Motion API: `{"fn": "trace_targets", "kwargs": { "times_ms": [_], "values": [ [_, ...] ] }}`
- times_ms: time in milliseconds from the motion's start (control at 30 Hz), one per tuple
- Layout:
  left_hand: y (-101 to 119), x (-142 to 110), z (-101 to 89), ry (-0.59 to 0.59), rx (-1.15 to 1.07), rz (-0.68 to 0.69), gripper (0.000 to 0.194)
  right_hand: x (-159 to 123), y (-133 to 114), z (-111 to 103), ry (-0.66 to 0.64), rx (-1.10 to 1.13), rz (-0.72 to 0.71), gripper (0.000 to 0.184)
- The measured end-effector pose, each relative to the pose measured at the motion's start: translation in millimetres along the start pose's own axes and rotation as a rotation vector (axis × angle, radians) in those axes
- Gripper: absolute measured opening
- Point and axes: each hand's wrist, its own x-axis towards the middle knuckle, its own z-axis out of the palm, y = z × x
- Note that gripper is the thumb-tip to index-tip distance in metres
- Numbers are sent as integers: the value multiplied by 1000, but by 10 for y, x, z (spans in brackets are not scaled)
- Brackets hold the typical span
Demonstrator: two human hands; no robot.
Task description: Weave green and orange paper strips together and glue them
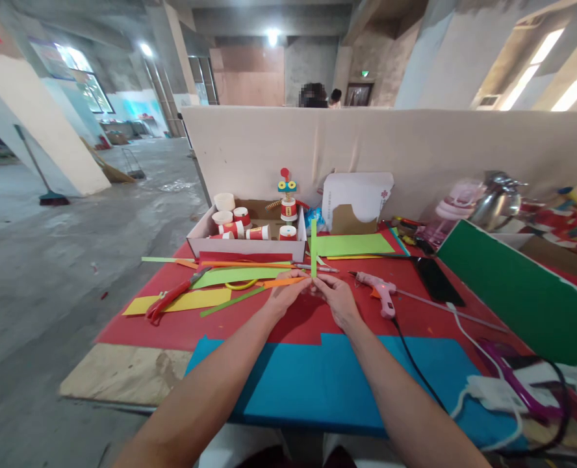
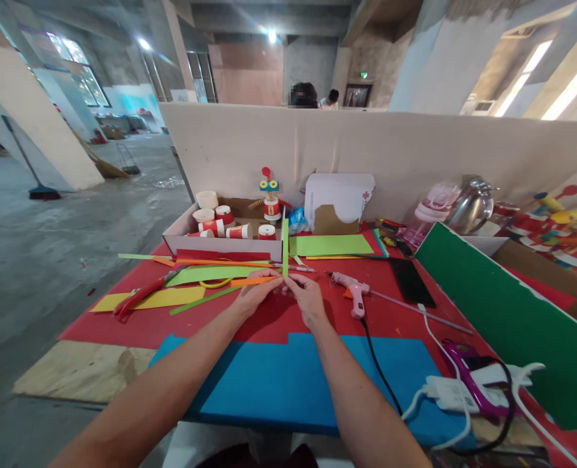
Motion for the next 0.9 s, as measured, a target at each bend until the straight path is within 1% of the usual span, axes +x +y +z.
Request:
{"fn": "trace_targets", "kwargs": {
  "times_ms": [100, 233, 400, 500, 600, 667, 733, 800, 900],
  "values": [
    [-17, 4, -2, 20, 39, 10, 18, -2, 5, -15, 23, -61, -25, 28],
    [-30, 16, -8, 42, 79, 27, 17, 1, 10, -21, 34, -86, -38, 28],
    [23, -5, -15, 45, 92, 84, 17, 28, 20, -25, 99, -103, -51, 28],
    [50, 3, -27, 93, 35, 85, 18, 33, 25, -18, 92, -57, 4, 32],
    [42, 44, -45, 128, -121, 40, 25, 25, 13, -6, 79, 33, 64, 33],
    [28, 70, -55, 114, -196, 43, 30, 19, -3, 0, 80, 112, 89, 33],
    [19, 76, -56, 80, -209, 62, 32, 12, -19, 8, 88, 186, 101, 34],
    [20, 60, -43, 26, -177, 55, 33, 1, -27, 21, 86, 229, 105, 35],
    [30, 23, -12, -23, -108, 39, 28, -17, -20, 48, 52, 221, 88, 35]
  ]
}}
